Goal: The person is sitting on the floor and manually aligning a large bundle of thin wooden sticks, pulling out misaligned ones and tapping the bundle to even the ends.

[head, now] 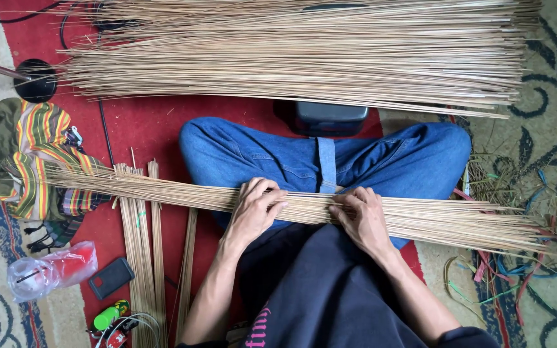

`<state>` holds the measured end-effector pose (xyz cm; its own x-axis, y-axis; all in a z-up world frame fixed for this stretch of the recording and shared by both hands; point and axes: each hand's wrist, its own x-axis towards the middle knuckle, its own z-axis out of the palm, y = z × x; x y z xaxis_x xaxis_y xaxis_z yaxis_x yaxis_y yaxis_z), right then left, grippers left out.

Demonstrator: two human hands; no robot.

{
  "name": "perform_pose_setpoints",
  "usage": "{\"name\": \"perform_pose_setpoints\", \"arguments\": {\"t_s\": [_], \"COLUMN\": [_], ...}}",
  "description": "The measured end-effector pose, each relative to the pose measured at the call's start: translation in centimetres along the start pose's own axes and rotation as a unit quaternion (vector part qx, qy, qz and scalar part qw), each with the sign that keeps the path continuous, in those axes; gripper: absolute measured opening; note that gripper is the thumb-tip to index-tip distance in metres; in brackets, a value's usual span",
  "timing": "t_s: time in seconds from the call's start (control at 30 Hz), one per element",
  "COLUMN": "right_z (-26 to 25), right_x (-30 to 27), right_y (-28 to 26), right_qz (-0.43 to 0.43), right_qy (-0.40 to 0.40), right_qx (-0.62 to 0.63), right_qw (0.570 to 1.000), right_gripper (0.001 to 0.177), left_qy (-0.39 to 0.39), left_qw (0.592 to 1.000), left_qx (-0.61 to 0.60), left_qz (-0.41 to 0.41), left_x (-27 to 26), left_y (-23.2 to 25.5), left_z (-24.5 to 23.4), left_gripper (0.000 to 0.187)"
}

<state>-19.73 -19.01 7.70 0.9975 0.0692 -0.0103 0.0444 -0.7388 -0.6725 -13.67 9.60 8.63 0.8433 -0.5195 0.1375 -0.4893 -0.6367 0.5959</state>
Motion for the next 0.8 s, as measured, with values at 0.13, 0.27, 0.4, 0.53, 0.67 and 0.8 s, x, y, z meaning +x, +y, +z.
{"name": "perform_pose_setpoints", "arguments": {"t_s": [0.13,0.27,0.4,0.53,0.67,0.8], "right_z": [-1.3,-1.8,-3.8,-3.0,-2.0,-1.2], "right_x": [3.7,8.2,12.6,15.3,16.2,15.7], "right_y": [0.5,3.4,3.5,5.2,5.0,4.9], "right_qz": [0.01,-0.013,-0.031,-0.042,-0.085,-0.107], "right_qy": [0.028,0.091,0.153,0.182,0.214,0.222], "right_qx": [0.022,0.01,-0.037,-0.081,-0.161,-0.239], "right_qw": [0.999,0.996,0.987,0.979,0.96,0.939], "right_gripper": [0.017,0.017,0.023,0.026,0.026,0.022], "left_qy": [0.023,0.054,0.022,0.043,0.044,0.017], "left_qw": [0.999,0.997,0.999,0.997,0.992,0.988], "left_qx": [-0.035,-0.055,-0.002,0.047,0.113,0.15], "left_qz": [0.003,0.011,-0.041,-0.038,-0.028,-0.031], "left_x": [2.9,6.5,10.8,14.7,16.2,15.3], "left_y": [0.9,-0.1,-1.5,-2.9,-3.4,-2.5], "left_z": [-0.6,0.1,0.3,2.0,4.0,4.5], "left_gripper": [0.009,0.024,0.034,0.036,0.047,0.065]}}
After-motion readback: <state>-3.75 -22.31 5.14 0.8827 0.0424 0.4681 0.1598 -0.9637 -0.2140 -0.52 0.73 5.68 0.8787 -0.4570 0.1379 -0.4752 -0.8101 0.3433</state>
